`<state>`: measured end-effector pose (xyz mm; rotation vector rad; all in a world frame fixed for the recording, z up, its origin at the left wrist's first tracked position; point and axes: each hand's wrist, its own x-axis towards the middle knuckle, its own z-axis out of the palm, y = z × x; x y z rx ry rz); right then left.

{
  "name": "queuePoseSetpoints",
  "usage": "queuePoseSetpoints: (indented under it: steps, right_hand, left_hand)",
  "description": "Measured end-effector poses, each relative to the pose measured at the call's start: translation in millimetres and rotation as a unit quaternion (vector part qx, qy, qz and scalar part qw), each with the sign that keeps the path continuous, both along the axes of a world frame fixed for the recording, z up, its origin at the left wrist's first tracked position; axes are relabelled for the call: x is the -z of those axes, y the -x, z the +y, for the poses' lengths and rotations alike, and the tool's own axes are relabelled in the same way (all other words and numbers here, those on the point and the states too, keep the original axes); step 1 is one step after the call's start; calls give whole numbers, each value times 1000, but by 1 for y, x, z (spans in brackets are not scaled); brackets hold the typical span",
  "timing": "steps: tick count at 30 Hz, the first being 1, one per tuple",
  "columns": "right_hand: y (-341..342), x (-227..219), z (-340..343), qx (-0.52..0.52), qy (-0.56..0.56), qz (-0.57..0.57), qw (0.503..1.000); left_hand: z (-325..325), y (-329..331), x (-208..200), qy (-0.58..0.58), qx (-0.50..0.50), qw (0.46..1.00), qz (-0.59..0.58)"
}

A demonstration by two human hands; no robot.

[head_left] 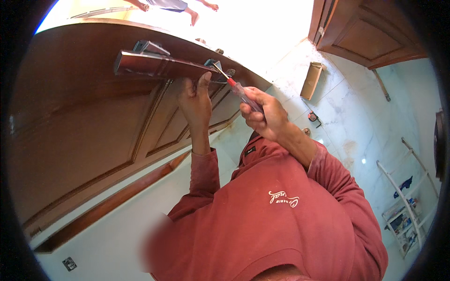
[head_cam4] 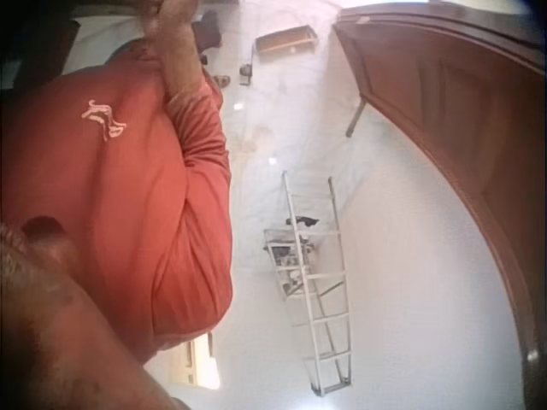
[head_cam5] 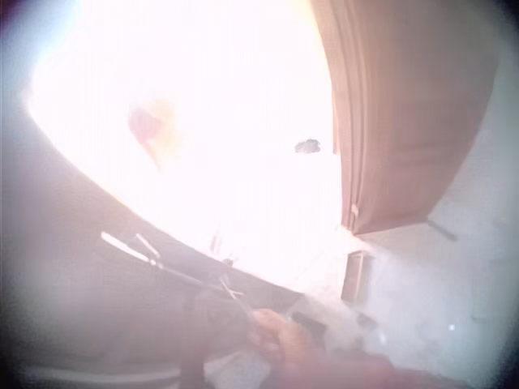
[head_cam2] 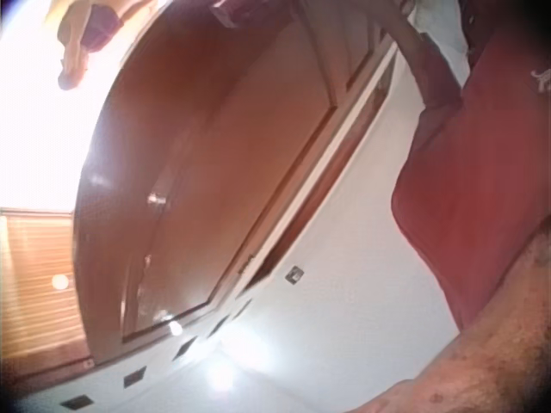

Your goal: The person installs a door lock on a wooden door using a screwdriver. They repeatedly tighten screws on the lock mechanism, retrieve additional screws from a box on the floor, and continue securing the lock until it appears fixed.

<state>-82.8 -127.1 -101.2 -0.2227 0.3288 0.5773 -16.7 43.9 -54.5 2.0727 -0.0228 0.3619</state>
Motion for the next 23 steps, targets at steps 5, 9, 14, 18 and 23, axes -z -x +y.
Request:
queuePoseSetpoints:
  steps: [5, 9, 14, 18, 23]
  right_hand:
    - [28, -6, -27, 7, 144, -89, 986]
    - [72, 19, -77, 49, 256, -74, 963]
    - [122, 73, -130, 124, 357, 26, 926]
    - [150, 110, -150, 166, 330, 83, 926]
    - [163, 141, -150, 279, 379, 116, 874]
  left_hand:
    - [5, 10, 4, -57, -15, 998, -11]
    - [-6, 20, -3, -20, -15, 1000, -16]
    - [-21, 24, 5, 57, -8, 998, -16]
    - [4, 18, 8, 69, 1, 997, 29]
    - [-12, 23, 30, 141, 43, 987, -64]
